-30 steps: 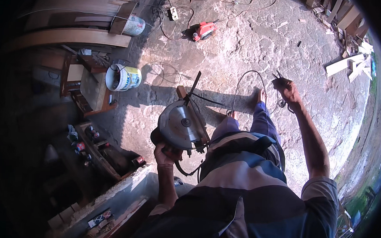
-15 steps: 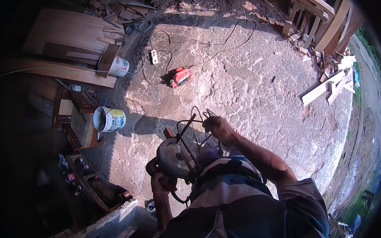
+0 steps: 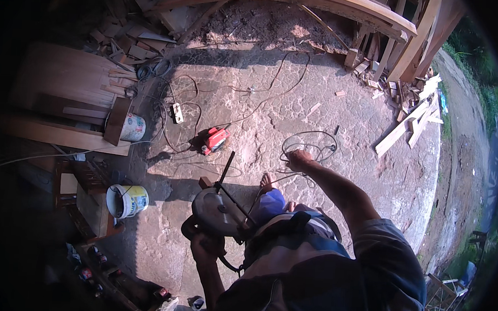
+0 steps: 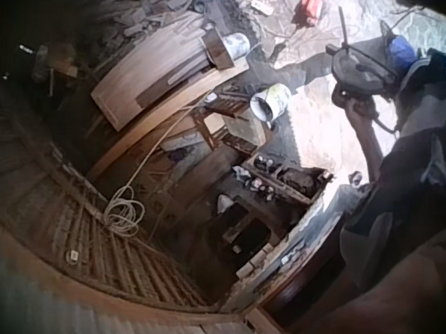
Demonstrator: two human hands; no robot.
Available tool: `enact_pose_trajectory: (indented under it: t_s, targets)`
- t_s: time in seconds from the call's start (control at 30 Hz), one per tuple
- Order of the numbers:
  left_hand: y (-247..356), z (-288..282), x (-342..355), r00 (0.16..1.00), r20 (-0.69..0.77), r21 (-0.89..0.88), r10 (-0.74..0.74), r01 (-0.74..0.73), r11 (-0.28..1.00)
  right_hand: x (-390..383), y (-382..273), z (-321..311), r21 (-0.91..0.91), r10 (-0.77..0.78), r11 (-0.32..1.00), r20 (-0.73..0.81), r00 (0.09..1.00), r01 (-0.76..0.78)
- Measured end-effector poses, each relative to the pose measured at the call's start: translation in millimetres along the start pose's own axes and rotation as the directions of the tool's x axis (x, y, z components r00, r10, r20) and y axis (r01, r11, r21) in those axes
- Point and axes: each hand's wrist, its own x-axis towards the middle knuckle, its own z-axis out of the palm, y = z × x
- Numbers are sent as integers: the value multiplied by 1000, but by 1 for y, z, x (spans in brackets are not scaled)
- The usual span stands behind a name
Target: The person plugs in a circular saw, then cuts a long wooden plank on a workbench. After cutting, they unplug the saw, move the cut piece aside, and retrieve a hand saw from a shelf.
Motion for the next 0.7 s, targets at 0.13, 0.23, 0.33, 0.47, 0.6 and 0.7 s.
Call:
enact_pose_trajectory:
  t_s: [0.13, 0.23, 0.33, 0.47, 0.6, 0.7]
  targets:
    - [23, 24, 64, 984, -127, -129, 126, -143, 981, 14, 61, -25, 283, 219, 943, -125, 968, -176]
    - [42, 47, 103, 971, -203, -66, 130, -146, 987, 6, 108, -39, 178, 244, 961, -186, 952, -211]
    - [42, 71, 127, 909, -356, 138, 216, -177, 974, -3, 141, -45, 183, 331, 936, -174, 927, -300]
    - [35, 107, 145, 915, -363, 143, 177, -133, 981, 4, 175, -61, 355, 447, 863, -206, 871, -359]
    - [19, 158, 161, 882, -414, 188, 225, -159, 969, 45, 204, -96, 550, 420, 808, -283, 862, -212]
    - [-4, 199, 166, 868, -372, 214, 329, -265, 940, 94, 209, -136, 634, 410, 771, -432, 803, -52]
